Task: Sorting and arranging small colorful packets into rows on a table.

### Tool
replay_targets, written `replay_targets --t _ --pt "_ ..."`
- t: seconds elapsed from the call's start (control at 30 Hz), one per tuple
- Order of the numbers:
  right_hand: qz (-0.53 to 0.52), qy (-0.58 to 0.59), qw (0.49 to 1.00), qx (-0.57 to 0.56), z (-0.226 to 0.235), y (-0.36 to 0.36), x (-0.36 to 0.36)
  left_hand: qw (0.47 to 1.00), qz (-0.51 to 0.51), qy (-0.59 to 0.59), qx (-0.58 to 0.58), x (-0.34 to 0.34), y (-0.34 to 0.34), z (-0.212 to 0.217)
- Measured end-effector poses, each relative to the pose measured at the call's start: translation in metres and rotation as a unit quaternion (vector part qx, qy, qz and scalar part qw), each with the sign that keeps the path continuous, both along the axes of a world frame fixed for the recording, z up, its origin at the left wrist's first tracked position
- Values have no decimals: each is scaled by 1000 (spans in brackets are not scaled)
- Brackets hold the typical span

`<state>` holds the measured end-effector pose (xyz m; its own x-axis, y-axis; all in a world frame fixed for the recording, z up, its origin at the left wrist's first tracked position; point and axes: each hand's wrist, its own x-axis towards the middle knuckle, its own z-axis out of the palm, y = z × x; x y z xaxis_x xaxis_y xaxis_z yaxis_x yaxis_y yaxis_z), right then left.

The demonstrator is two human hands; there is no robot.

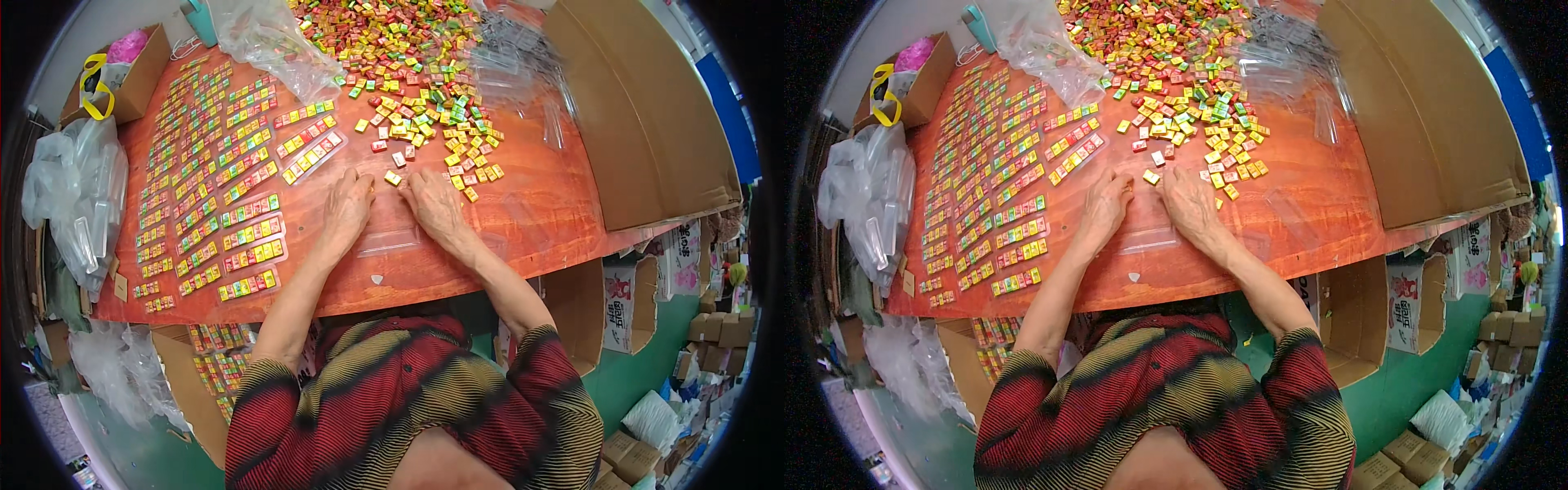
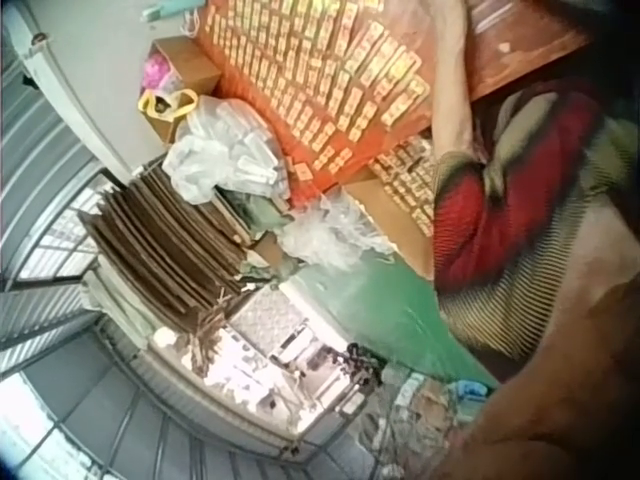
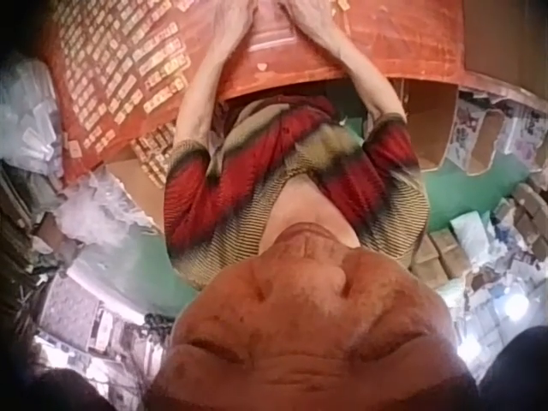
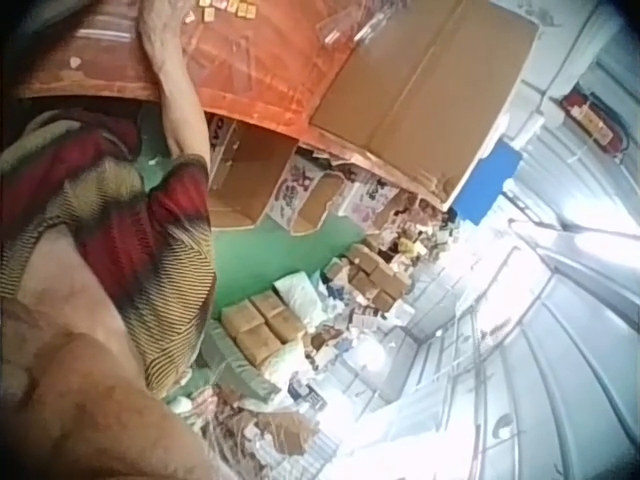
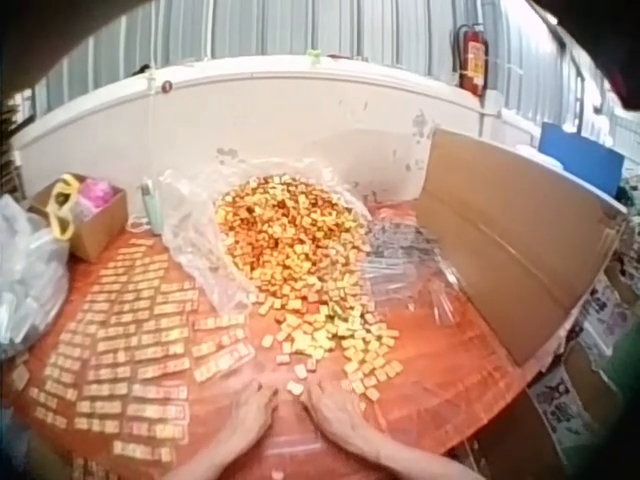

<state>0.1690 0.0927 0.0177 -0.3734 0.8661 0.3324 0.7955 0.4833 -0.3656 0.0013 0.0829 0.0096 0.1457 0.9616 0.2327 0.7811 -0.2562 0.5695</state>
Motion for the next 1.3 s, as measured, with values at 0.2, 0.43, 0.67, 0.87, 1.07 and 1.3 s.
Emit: replay_targets --t 0.2,0.43,0.67,0.87,1.07,1.3 --pt "28 0 1000 12 -4 0 -6 999 17 -34 19 -5 -12 1" --pt "138 16 990 26 4 35 0 1000 7 -26 9 -8 -14 4" --pt "85 -75 993 -31 0 34 13 997 27 -66 4 19 -21 4" --pt "66 -5 998 -18 -2 29 25 998 36 -3 60 38 -17 1" --pt "46 -39 997 -40 -6 23 25 999 4 -42 32 26 -10 -2" --pt "37 -4 996 -75 15 9 19 993 -88 -42 -73 6 -8 19"
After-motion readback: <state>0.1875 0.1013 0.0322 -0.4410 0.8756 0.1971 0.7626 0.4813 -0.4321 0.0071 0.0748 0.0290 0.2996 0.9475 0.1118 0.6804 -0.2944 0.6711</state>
